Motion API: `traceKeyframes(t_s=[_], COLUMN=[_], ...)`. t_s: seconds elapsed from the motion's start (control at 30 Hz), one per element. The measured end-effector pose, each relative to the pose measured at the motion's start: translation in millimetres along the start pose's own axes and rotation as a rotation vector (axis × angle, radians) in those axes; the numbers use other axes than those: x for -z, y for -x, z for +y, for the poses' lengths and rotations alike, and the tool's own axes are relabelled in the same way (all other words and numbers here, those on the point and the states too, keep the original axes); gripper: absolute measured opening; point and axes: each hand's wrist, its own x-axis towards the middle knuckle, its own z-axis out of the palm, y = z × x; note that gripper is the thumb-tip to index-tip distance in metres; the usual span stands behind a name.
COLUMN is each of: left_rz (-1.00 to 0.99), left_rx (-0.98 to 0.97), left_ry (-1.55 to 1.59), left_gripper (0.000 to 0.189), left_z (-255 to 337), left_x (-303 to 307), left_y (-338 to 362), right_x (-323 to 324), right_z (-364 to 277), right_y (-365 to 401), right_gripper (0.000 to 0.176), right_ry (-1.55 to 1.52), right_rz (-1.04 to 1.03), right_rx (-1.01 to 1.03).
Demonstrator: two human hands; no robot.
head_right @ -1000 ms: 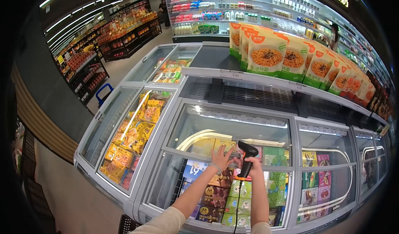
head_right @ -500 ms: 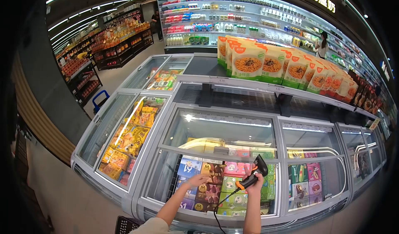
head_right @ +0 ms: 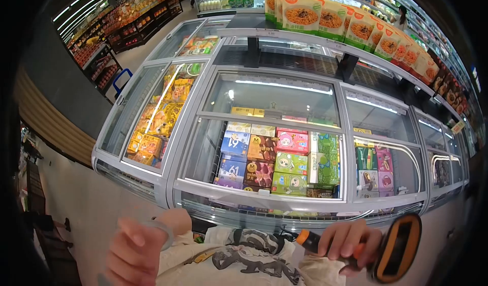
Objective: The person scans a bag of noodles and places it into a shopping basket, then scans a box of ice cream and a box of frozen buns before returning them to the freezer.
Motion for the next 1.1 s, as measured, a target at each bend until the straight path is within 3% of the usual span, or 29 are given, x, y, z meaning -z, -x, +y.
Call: traceKeyframes(t_s=[0.03,0.13,0.23,0.3,0.4,0.53,0.67,0.8,0.93,1.0,1.03,1.1], left_rz=[-0.055,-0.238,-0.429,-0.524,-0.187,-0.257,-0.251,-0.402,-0.323,-0.334,-0.464,-0.705], left_rx=[0.061,0.215,0.329,0.412,0.08,0.146,0.182,0.139,0.126,0.115,0.069,0.449], left_ry=[0.017,0.063,0.097,0.124,0.238,0.217,0.28,0.389,0.471,0.503,0.484,0.429], left_gripper=[0.008,0.005,0.006,0.008,0.009,0.006,0.006,0.008,0.006,0.007,0.011,0.005], left_z=[10,31,41,44,28,26,21,1,-21,-33,-46,-60], left_x=[-2,-1,6,7,-1,-4,-5,0,-4,3,13,27], left_y=[-4,-14,-23,-31,-8,-16,-16,-23,-14,-5,1,9], right_x=[-32,-56,-67,-73,-76,-80,-72,-64,-46,-34,-27,-14], right_z=[4,23,11,13,20,26,33,39,42,49,54,59], right_y=[0,-23,-39,-47,-60,-63,-70,-77,-80,-80,-77,-52], right_gripper=[0.021,0.016,0.008,0.006,0.006,0.01,0.014,0.017,0.018,0.01,0.01,0.01], right_ry=[0.068,-0.078,-0.071,-0.098,-0.147,-0.177,-0.32,-0.382,-0.409,-0.394,-0.388,-0.355], right_rz=[0.159,-0.184,-0.356,-0.359,-0.375,-0.3,-0.355,-0.414,-0.461,-0.434,-0.42,-0.202], right_rx=[0.13,0.361,0.164,0.136,0.094,0.085,0.075,0.127,0.103,0.203,0.255,0.32])
